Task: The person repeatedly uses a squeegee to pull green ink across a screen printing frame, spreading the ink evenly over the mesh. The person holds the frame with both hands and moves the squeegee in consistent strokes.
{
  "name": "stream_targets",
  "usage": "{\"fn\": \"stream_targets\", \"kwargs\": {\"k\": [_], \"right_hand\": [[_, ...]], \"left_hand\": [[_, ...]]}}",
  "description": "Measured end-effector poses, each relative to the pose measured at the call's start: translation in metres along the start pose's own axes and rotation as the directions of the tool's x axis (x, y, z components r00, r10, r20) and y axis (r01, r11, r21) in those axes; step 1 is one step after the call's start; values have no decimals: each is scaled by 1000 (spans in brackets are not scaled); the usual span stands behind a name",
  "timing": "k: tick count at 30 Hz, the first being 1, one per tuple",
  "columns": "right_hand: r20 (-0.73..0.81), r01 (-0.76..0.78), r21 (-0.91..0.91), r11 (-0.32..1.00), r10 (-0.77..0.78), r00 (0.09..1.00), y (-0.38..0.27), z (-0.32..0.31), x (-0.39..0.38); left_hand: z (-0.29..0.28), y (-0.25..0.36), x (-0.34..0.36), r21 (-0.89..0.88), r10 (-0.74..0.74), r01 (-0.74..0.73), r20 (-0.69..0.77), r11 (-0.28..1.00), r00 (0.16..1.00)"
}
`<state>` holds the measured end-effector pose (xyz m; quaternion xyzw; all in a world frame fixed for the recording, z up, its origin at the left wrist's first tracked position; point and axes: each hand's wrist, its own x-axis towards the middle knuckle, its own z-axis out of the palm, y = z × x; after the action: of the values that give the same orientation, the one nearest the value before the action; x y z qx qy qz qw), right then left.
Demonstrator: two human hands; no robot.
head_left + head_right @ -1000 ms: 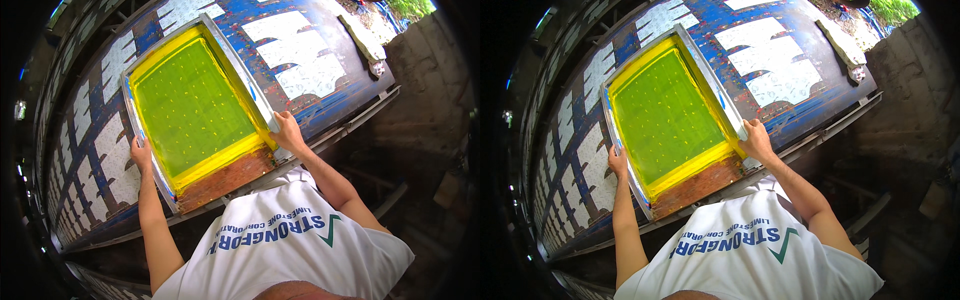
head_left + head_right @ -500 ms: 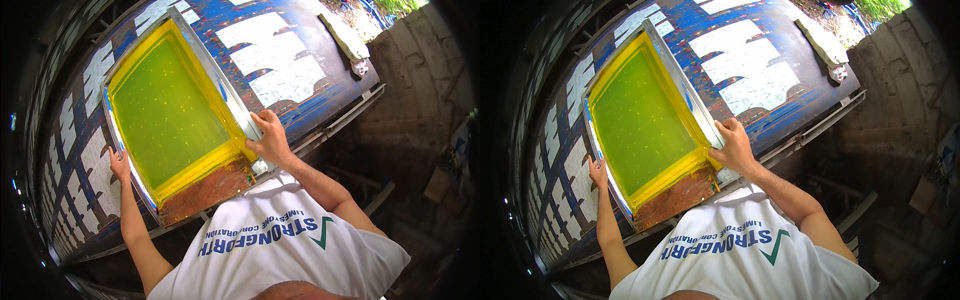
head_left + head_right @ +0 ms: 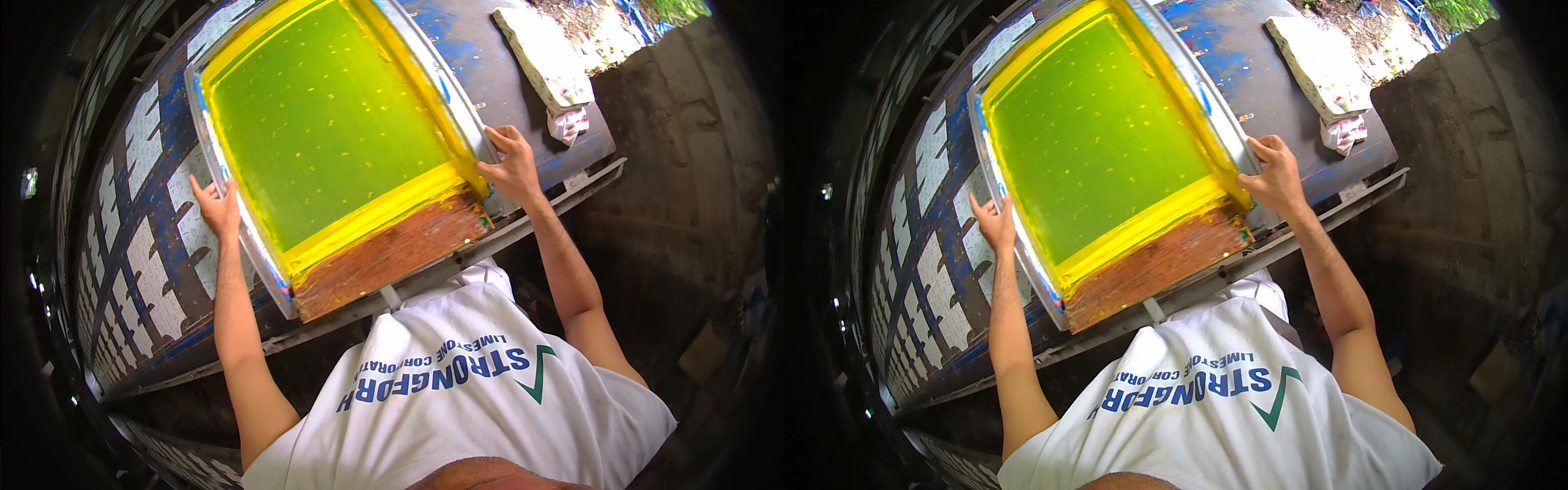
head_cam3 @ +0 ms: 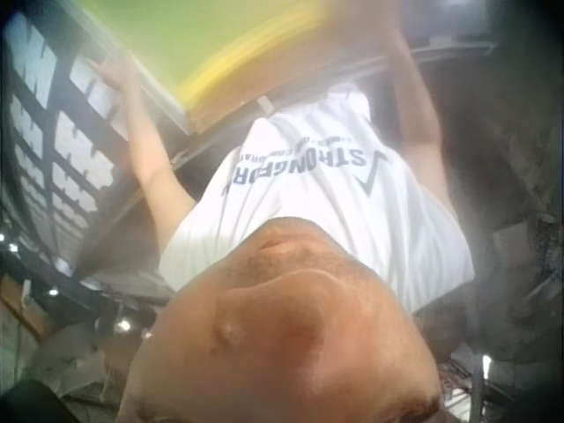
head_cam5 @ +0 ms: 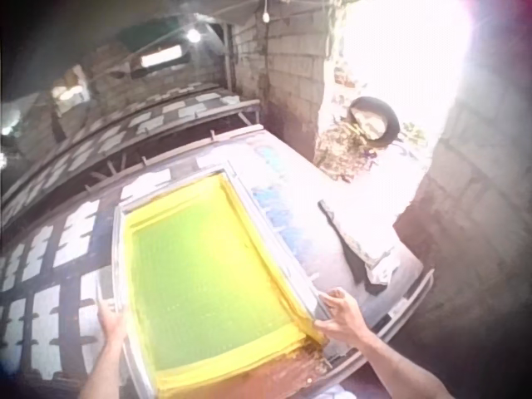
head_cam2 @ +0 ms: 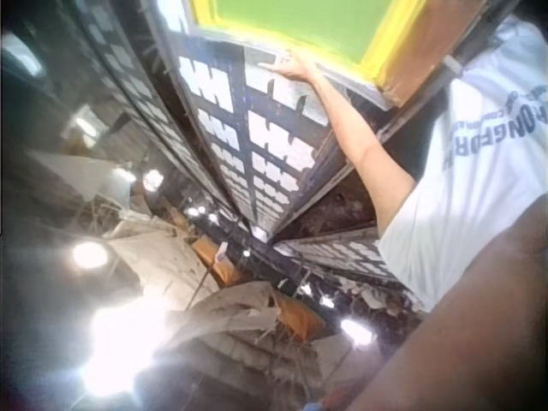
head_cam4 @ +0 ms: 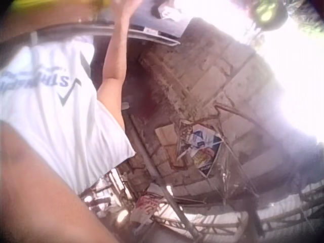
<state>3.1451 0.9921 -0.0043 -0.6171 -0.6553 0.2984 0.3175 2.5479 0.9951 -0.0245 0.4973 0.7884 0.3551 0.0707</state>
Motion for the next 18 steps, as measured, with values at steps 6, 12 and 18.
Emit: {"fn": "stream_targets", "kwargs": {"k": [6, 12, 18], "right_hand": [[7, -45, -16, 999, 45, 999, 81, -53, 8], [39, 17, 27, 1000, -18, 999, 106, -65, 8], [61, 29, 10, 1000, -30, 998, 112, -62, 7]], "left_hand": [[63, 67, -40, 59, 107, -104, -51, 993, 993], [79, 83, -56, 94, 36, -29, -70, 995, 997], [83, 76, -57, 77, -19, 19, -9, 997, 1000]]}}
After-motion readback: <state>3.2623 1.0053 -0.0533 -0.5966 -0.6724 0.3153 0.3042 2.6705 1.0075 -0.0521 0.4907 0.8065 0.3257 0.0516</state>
